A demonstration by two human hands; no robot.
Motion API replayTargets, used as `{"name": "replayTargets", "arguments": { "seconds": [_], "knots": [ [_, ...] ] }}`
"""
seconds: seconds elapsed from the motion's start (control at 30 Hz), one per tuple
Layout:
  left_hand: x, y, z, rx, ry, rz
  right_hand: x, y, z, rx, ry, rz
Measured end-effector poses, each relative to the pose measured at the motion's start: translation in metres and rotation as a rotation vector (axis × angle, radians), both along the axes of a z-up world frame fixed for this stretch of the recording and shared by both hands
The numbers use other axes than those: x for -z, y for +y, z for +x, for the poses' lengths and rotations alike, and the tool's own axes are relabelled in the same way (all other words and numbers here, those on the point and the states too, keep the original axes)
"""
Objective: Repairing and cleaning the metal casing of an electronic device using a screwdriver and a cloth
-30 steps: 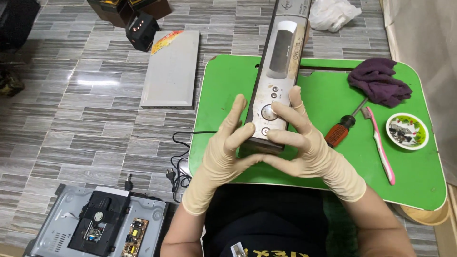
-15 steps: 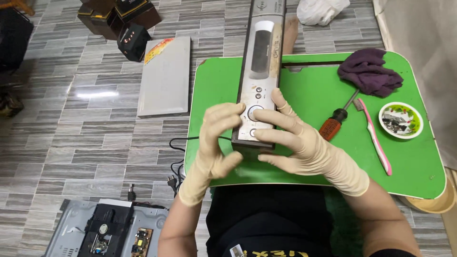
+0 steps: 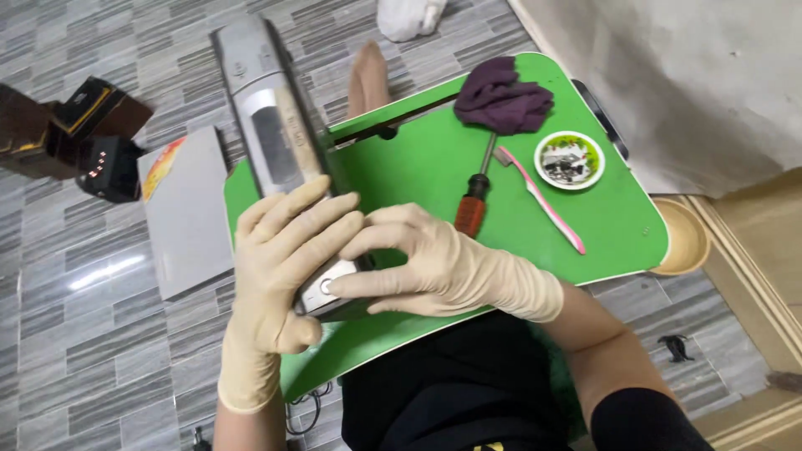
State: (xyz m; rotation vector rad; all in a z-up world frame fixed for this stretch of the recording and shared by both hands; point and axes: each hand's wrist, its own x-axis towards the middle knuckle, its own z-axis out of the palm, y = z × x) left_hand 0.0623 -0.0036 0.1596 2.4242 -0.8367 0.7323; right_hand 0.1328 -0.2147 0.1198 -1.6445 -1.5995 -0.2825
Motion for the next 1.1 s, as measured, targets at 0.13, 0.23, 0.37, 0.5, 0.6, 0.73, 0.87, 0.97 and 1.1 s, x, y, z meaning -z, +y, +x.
{"name": "replayTargets", "arguments": {
  "seconds": [0.13, 0.23, 0.37, 0.5, 0.6, 0.73, 0.87, 0.97, 1.1],
  "knots": [
    [0.001, -0.005, 0.002, -0.05, -0.017, -0.002, -0.004, -0.007, 0.004, -0.035, -0.001, 0.011],
    [-0.004, -0.014, 0.005, -0.102, -0.03, 0.072, 0.005, -0.018, 0.004, -0.031, 0.104, 0.023],
    [-0.012, -0.014, 0.006, -0.091, 0.026, 0.126, 0.023, -0.034, -0.005, 0.276, -0.002, 0.099],
    [-0.011, -0.014, 0.009, -0.007, 0.068, 0.064, 0.033, -0.07, -0.013, 0.645, 0.122, 0.056],
    [-0.007, -0.012, 0.013, 0.018, 0.025, 0.027, 0.049, -0.114, -0.016, 0.955, 0.327, 0.089],
    [-0.003, -0.015, 0.015, 0.02, -0.006, -0.038, 0.081, -0.17, -0.004, 1.242, 0.303, -0.052],
    [-0.002, -0.017, 0.016, 0.018, -0.028, -0.046, 0.074, -0.129, -0.007, 1.185, 0.272, -0.224],
    [-0.003, -0.019, 0.015, 0.014, -0.032, -0.053, 0.083, -0.105, -0.001, 1.062, 0.374, -0.338],
    [-0.004, -0.023, 0.014, -0.004, -0.024, -0.083, 0.078, -0.14, 0.011, 1.279, 0.132, -0.269]
  ]
}}
